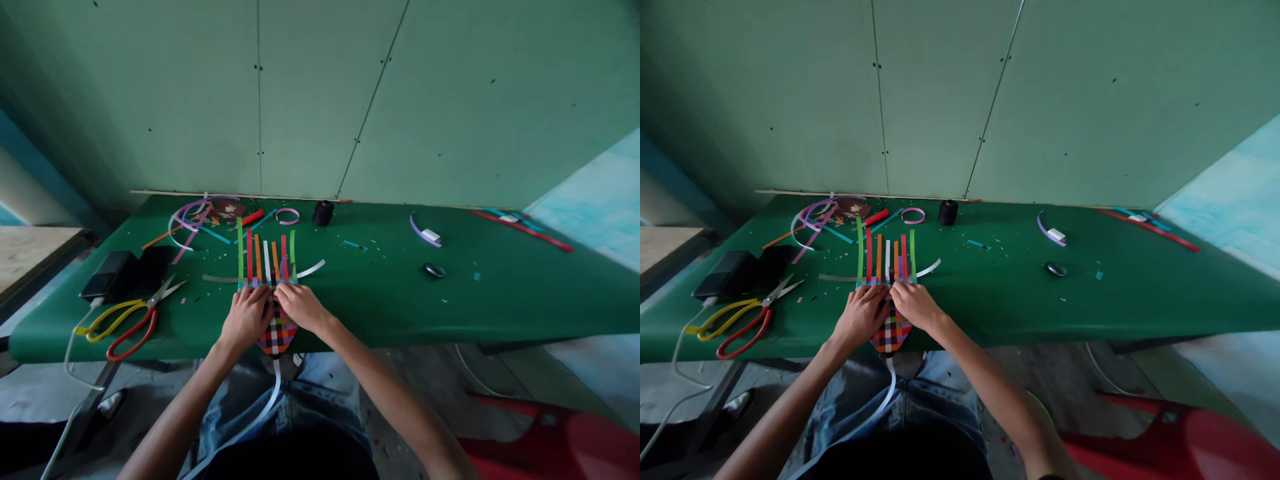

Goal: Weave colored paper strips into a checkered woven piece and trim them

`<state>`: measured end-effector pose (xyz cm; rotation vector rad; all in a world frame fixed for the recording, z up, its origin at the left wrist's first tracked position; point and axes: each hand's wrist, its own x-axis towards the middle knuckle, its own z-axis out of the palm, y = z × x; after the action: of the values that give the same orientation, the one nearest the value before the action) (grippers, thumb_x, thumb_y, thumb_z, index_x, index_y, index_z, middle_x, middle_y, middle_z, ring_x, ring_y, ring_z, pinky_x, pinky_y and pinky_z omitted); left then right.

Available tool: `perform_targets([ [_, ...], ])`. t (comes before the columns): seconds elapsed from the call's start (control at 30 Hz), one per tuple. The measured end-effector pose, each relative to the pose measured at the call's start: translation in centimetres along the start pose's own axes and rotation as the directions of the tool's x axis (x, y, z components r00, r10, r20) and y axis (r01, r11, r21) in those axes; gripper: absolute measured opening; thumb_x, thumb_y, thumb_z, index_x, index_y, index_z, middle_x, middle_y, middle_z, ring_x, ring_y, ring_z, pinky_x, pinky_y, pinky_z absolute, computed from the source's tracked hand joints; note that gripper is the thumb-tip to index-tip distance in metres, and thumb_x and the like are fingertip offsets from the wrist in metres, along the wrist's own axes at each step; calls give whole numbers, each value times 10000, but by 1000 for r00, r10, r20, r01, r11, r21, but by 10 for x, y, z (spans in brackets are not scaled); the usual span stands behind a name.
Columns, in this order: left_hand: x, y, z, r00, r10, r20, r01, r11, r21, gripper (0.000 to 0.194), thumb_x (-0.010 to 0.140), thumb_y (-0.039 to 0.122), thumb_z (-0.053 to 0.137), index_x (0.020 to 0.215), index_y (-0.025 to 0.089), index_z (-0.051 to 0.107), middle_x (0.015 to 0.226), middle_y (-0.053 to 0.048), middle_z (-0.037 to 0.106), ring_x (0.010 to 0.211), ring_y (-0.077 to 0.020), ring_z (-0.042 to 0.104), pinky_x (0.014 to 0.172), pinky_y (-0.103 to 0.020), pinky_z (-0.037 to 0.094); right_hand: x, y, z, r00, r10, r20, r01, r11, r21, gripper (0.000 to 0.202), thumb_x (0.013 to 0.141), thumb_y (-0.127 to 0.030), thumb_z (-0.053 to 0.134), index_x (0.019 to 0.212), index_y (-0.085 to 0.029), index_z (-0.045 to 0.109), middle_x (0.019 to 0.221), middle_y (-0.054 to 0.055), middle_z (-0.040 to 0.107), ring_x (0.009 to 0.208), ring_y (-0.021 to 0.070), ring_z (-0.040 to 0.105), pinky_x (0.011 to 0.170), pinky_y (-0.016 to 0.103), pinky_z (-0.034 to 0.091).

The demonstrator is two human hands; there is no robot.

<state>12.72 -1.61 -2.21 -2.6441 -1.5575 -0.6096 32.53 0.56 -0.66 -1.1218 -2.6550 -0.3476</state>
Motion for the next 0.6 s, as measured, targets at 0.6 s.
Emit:
perform_targets([
  [0.6, 7, -6, -7, 999, 43, 12, -42, 997, -64, 425, 1007, 201, 480, 1410, 190, 613, 1421, -135, 654, 1193, -336, 607, 979, -510, 525, -49, -38, -9, 990, 54, -128, -20, 968, 251, 225, 1118, -150, 396, 1087, -206, 612, 989, 79, 709, 935, 219, 684, 784, 334, 538],
])
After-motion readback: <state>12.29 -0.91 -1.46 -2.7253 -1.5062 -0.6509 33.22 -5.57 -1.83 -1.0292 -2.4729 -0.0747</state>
